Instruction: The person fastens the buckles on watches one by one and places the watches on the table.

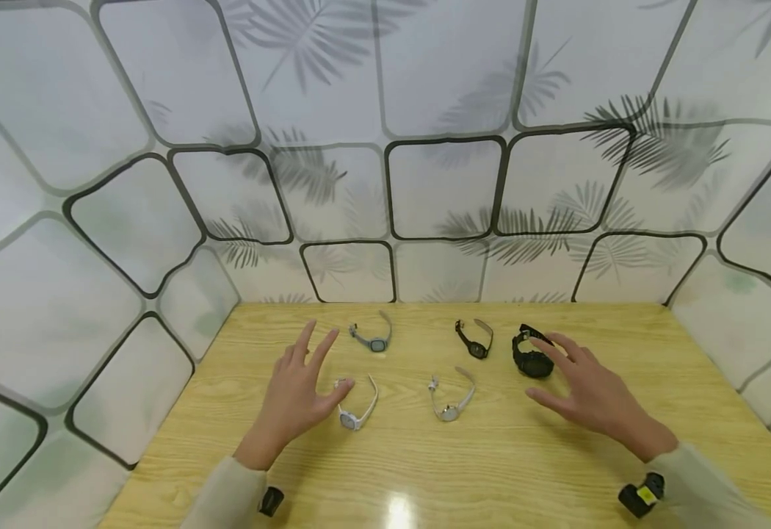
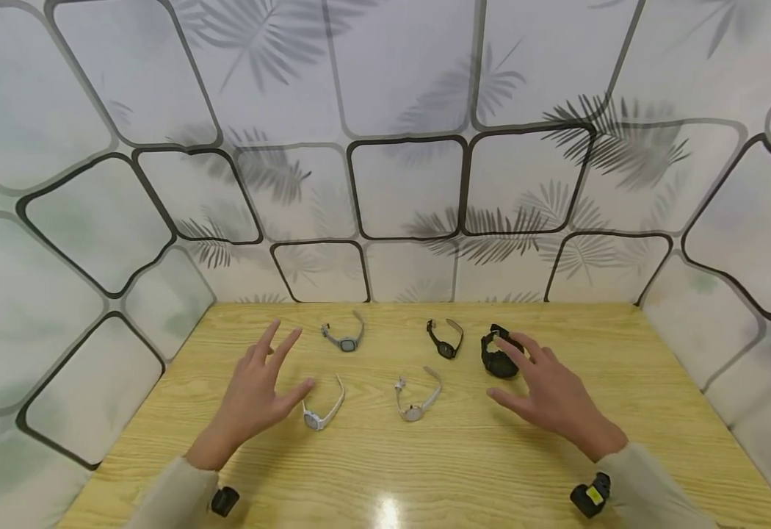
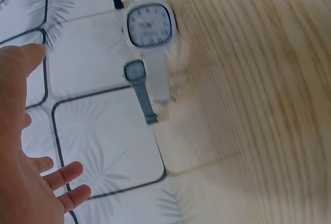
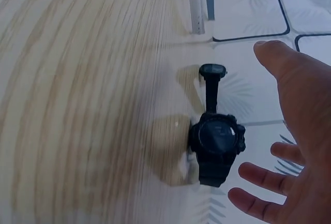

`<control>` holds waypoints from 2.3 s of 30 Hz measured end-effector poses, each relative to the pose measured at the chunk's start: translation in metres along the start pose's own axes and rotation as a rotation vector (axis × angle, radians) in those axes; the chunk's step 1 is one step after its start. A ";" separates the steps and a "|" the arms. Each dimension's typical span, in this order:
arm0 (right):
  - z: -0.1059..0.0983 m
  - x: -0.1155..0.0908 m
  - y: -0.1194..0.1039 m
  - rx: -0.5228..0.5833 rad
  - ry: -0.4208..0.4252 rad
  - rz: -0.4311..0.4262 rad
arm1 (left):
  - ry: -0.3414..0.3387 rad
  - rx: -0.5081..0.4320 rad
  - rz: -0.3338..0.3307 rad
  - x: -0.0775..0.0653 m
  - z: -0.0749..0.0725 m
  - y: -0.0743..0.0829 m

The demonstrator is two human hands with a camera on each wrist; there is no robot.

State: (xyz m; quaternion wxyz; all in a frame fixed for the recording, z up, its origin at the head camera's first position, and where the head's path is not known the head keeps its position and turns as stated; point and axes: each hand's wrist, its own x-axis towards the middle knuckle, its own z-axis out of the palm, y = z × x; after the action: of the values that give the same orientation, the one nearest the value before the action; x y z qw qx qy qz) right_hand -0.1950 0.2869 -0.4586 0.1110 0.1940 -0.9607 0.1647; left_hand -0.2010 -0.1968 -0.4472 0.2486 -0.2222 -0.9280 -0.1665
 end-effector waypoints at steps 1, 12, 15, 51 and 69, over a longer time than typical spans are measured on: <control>0.001 0.001 -0.002 0.015 -0.002 -0.004 | -0.002 -0.015 0.004 0.001 0.001 0.004; 0.011 0.008 -0.022 0.190 -0.035 -0.029 | -0.106 -0.264 0.000 0.015 0.017 0.047; 0.013 0.011 -0.027 0.219 -0.033 -0.048 | -0.136 -0.319 0.005 0.019 0.024 0.056; 0.066 0.029 -0.060 0.376 -0.084 -0.034 | -0.431 -0.654 -0.257 0.027 0.087 0.104; 0.077 0.029 -0.068 0.329 -0.012 -0.063 | -0.396 -0.643 -0.174 0.026 0.094 0.109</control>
State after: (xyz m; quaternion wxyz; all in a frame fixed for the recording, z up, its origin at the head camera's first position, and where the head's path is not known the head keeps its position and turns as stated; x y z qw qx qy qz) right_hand -0.2048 0.1901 -0.5025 0.0769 0.2405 -0.9148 0.3152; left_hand -0.2038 -0.0564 -0.4885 -0.0329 -0.2369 -0.8738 -0.4234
